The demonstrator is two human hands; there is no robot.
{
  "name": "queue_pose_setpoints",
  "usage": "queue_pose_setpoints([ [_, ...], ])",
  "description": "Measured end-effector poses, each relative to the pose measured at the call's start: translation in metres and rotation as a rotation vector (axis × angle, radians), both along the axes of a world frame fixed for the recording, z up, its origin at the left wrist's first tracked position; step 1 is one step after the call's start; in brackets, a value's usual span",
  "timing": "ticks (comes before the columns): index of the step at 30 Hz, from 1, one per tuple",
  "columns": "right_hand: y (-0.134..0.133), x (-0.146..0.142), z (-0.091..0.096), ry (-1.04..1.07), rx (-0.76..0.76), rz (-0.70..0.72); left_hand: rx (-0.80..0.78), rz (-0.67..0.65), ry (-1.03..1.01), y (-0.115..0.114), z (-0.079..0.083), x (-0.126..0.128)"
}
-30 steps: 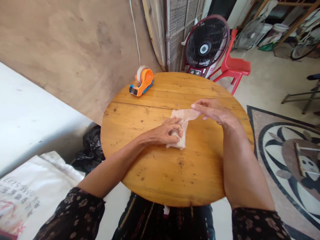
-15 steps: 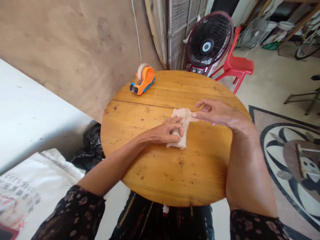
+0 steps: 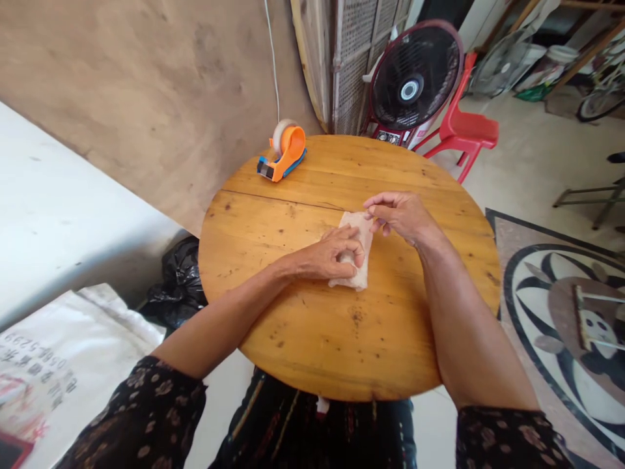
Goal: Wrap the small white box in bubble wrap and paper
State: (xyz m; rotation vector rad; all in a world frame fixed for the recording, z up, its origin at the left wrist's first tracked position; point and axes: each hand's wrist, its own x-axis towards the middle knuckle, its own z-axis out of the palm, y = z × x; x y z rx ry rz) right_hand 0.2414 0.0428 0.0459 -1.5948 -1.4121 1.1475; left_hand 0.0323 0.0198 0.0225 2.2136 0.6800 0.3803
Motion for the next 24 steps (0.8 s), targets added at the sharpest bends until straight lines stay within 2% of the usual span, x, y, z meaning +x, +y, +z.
queue_pose_setpoints([
  [3,0.001,-0.004,-0.003,-0.028,-0.016,0.013,-0.015,-0.053,-0.024,0.001,-0.001,0.0],
  [8,0.001,-0.006,-0.008,-0.068,-0.02,0.085,-0.048,-0.054,0.009,0.001,0.002,-0.001],
  [15,0.001,-0.006,-0.009,-0.077,-0.088,0.139,-0.087,0.011,0.029,-0.007,0.007,-0.001],
  [18,0.003,-0.004,-0.014,-0.057,-0.062,0.15,-0.006,0.033,-0.014,-0.008,0.004,-0.001],
  [24,0.01,0.004,-0.03,-0.006,-0.011,0.21,0.142,-0.011,-0.058,-0.007,-0.008,-0.004],
])
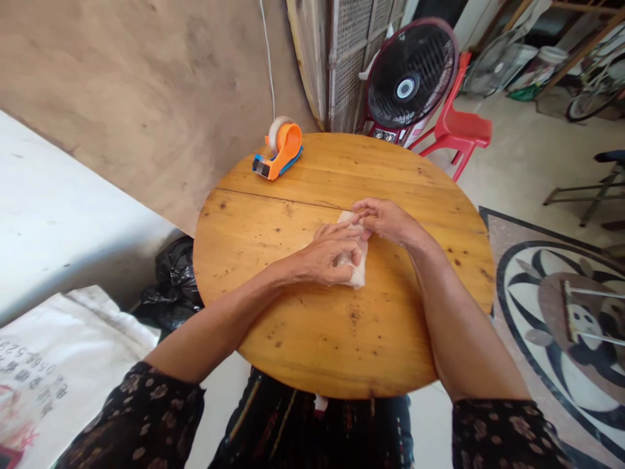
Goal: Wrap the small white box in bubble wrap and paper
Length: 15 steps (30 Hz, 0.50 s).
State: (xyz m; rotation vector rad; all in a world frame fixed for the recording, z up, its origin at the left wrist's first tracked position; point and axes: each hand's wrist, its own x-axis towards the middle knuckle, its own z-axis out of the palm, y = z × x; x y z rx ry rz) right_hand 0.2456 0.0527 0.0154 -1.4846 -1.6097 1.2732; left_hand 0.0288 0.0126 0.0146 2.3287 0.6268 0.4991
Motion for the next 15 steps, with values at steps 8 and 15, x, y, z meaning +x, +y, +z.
queue_pose_setpoints([
  [8,-0.001,-0.008,-0.001,-0.511,0.309,-0.002,0.016,0.029,0.006,-0.005,0.002,-0.003],
  [15,-0.006,-0.01,0.008,-0.916,0.225,-0.2,0.01,0.04,-0.001,-0.006,0.002,-0.004],
])
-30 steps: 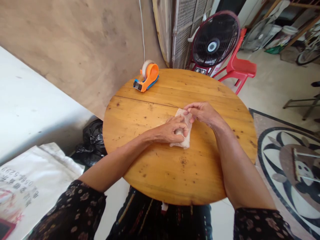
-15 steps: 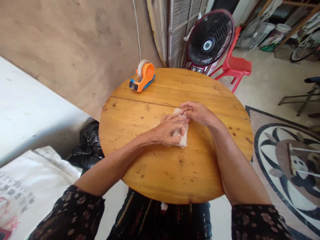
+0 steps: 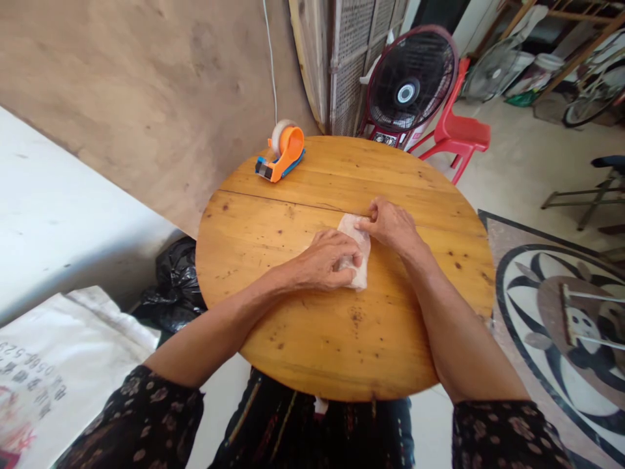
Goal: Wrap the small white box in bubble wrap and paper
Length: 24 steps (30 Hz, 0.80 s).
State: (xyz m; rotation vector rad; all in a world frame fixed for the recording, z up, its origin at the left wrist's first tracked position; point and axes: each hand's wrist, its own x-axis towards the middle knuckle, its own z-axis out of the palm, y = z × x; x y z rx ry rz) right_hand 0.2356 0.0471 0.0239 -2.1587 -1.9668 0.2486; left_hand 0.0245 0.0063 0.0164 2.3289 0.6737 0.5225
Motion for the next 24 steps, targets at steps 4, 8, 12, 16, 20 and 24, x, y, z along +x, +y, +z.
queue_pose_setpoints([
  [4,0.002,0.0,-0.001,-0.009,-0.06,0.006,0.006,-0.001,-0.008,-0.001,-0.002,-0.001],
  [8,0.003,-0.006,0.0,-0.001,-0.09,0.004,0.007,0.003,-0.006,-0.002,-0.001,0.0],
  [12,0.005,-0.006,-0.001,0.08,-0.098,0.033,0.009,0.008,-0.013,-0.003,-0.001,0.0],
  [16,0.005,-0.002,-0.006,0.237,-0.039,0.077,0.01,0.013,-0.024,-0.004,0.0,0.0],
  [20,0.007,-0.003,-0.011,0.466,0.073,0.088,0.003,0.017,-0.009,-0.005,0.002,-0.001],
  [24,0.011,-0.006,-0.015,0.763,0.097,0.066,-0.011,0.024,-0.014,-0.005,0.0,-0.002],
])
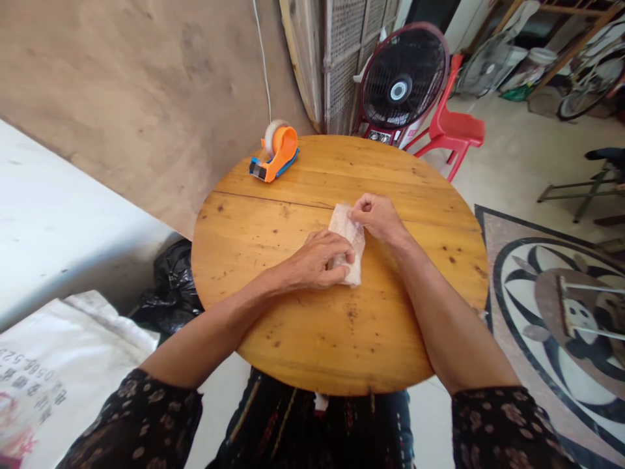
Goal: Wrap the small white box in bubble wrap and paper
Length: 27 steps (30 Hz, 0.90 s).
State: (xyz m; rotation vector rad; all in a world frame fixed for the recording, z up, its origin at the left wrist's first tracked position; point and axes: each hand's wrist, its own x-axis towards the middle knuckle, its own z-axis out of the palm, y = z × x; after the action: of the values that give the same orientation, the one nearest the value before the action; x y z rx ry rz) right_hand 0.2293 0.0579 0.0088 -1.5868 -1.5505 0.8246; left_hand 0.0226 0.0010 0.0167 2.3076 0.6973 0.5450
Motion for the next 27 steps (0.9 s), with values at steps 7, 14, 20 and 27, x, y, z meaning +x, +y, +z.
queue_pose_setpoints([
  [7,0.001,-0.007,-0.002,0.232,-0.031,-0.052,0.014,0.018,0.019,-0.002,0.002,-0.002],
  [14,-0.007,-0.004,0.016,0.334,-0.03,0.027,0.055,0.017,0.02,-0.002,0.001,-0.003],
  [20,-0.013,-0.006,0.032,0.289,-0.043,0.085,0.091,0.068,0.035,-0.005,-0.002,-0.001],
  [27,-0.028,-0.011,0.049,0.255,-0.03,0.178,0.216,0.211,0.13,-0.02,-0.002,0.0],
])
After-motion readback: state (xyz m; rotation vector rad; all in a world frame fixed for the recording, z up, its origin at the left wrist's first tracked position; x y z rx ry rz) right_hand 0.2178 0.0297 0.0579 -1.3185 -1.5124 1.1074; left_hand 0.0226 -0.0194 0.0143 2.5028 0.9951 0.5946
